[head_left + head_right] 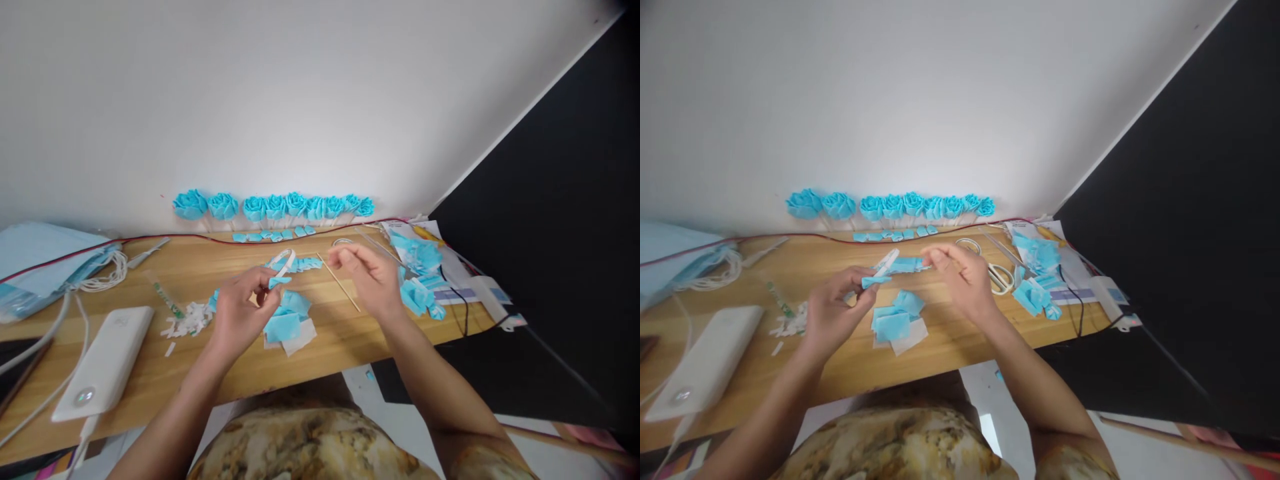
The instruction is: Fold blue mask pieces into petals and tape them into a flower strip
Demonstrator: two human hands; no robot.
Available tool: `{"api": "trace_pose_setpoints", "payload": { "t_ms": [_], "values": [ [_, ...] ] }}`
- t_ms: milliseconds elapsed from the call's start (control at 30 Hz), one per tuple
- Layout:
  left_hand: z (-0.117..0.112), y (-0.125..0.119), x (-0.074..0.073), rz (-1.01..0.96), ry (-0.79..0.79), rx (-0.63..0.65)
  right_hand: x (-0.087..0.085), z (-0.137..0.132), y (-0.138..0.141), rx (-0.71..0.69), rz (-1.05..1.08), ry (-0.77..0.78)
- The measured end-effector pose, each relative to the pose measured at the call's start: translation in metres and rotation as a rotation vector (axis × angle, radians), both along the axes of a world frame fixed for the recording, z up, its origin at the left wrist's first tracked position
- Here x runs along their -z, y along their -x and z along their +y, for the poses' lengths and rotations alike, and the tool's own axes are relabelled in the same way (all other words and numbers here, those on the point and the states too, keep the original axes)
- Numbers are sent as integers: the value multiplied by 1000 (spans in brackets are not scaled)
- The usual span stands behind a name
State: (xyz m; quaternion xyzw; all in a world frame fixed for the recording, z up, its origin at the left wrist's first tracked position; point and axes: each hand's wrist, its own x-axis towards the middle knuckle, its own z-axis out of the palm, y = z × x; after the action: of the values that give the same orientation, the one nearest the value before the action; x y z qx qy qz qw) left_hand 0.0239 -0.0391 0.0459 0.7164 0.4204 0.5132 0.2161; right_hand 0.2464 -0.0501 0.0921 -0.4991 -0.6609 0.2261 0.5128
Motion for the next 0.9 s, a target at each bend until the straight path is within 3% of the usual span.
{"api": "trace_pose_setpoints", "payload": {
  "t_ms": [100, 167, 267, 433, 533, 633, 700, 767, 900],
  "values": [
    [7, 4, 2, -63, 26, 24, 11, 10, -40, 187, -215, -63],
    [11, 6, 4, -119, 51, 34, 25, 17, -71, 282, -508, -12],
    [15, 7, 10, -206, 95, 42, 50, 21, -107, 344, -1013, 329],
    [18, 9, 23, -383, 187, 92, 85, 22, -119, 368, -1122, 504],
    [22, 13, 25, -480, 272, 103, 90, 26, -119, 392, -1134, 506],
    [26, 15, 22, -597, 373, 143, 79, 28, -125, 408, -1074, 437],
    [28, 16, 19, -665, 429, 176, 70, 28, -128, 361, -748, 338],
    [30, 16, 18, -713, 451, 190, 62, 23, -120, 187, -358, 309],
    [29, 15, 19, -752, 474, 237, 55, 0, -69, -111, 236, 411]
  ]
}}
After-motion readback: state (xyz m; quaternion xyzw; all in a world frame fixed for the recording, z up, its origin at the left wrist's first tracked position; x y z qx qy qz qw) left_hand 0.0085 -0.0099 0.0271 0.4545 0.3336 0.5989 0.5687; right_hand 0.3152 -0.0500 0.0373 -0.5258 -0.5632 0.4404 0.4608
